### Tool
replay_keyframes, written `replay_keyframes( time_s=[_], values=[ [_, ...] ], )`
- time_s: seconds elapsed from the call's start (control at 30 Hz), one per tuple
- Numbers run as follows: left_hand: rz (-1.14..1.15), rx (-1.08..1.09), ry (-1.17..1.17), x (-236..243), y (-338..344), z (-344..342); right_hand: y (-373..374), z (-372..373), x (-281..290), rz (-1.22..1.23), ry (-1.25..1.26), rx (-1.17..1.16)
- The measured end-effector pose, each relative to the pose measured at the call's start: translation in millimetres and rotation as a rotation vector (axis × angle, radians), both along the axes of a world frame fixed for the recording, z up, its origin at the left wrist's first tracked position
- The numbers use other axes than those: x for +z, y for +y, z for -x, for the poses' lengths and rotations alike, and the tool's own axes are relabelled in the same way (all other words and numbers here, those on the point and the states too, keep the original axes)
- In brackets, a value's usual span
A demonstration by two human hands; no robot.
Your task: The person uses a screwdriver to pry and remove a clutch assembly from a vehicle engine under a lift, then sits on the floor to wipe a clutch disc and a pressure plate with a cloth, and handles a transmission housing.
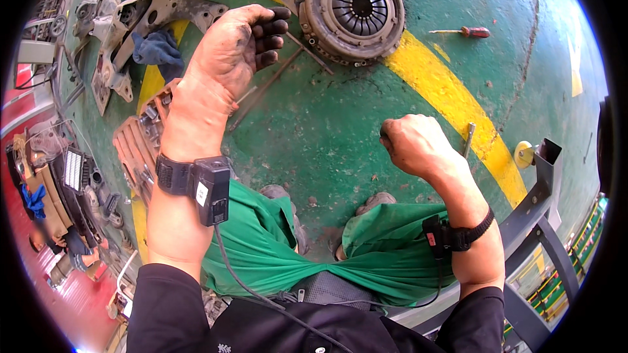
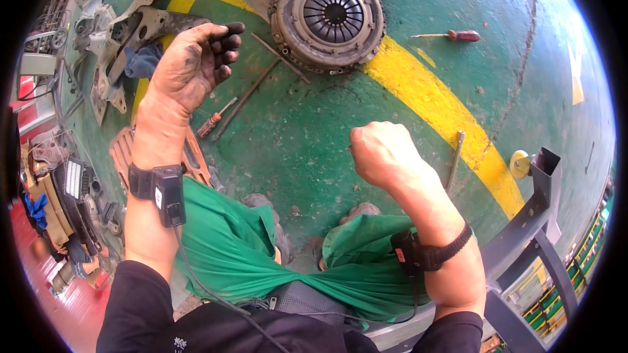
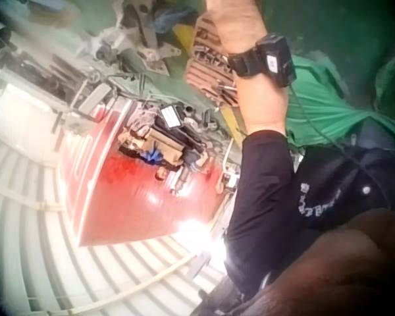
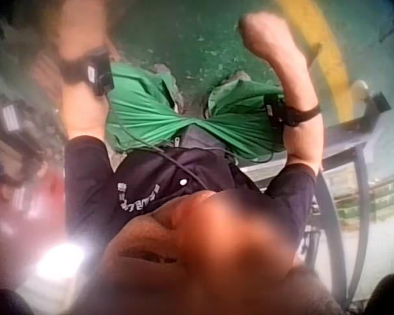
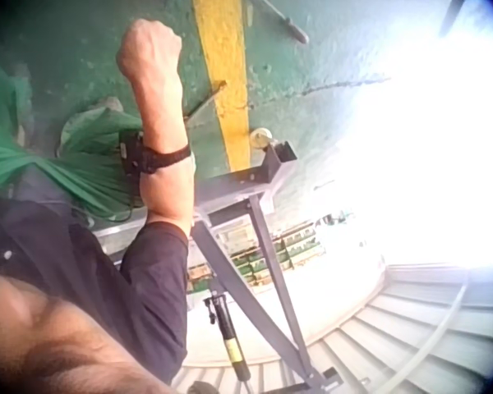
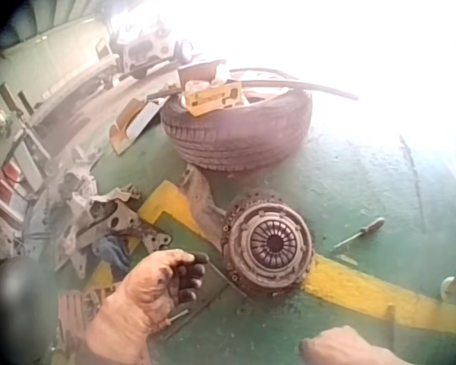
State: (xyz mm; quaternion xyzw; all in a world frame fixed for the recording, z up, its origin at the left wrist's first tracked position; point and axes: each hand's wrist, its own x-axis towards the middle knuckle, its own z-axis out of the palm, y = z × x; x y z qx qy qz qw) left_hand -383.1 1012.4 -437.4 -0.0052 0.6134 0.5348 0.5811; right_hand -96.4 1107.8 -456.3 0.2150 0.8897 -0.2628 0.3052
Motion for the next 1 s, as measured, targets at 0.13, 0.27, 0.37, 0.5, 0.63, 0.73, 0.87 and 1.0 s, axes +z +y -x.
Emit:
replay_keyframes(
  time_s=[0.13, 0.27, 0.37, 0.5, 0.63, 0.73, 0.87, 1.0],
  values=[
    [-0.026, -0.008, -0.01, 0, -2, 1, -2, -1, 0, 0.021, -0.007, 0.011],
    [-0.024, 0.009, -0.004, 2, -2, 0, -4, 0, -2, 0.028, 0.01, 0.031],
    [-0.018, 0.006, 0.006, 3, -2, 0, -5, 2, -3, 0.043, -0.024, 0.037],
    [-0.022, -0.004, 0.003, 1, -2, 1, -6, 4, -4, 0.05, -0.029, 0.042],
    [-0.018, 0.009, -0.017, 2, -4, 4, -8, 7, -3, 0.038, -0.014, 0.028],
    [-0.016, 0.022, -0.031, 3, -3, 4, -7, 9, -3, 0.029, -0.013, 0.042],
    [-0.004, 0.054, -0.075, 6, -2, 1, -6, 10, -3, 0.02, -0.011, 0.045],
    [-0.008, 0.052, -0.099, 8, -1, -2, -7, 11, 0, 0.029, 0.006, 0.037]
  ],
)
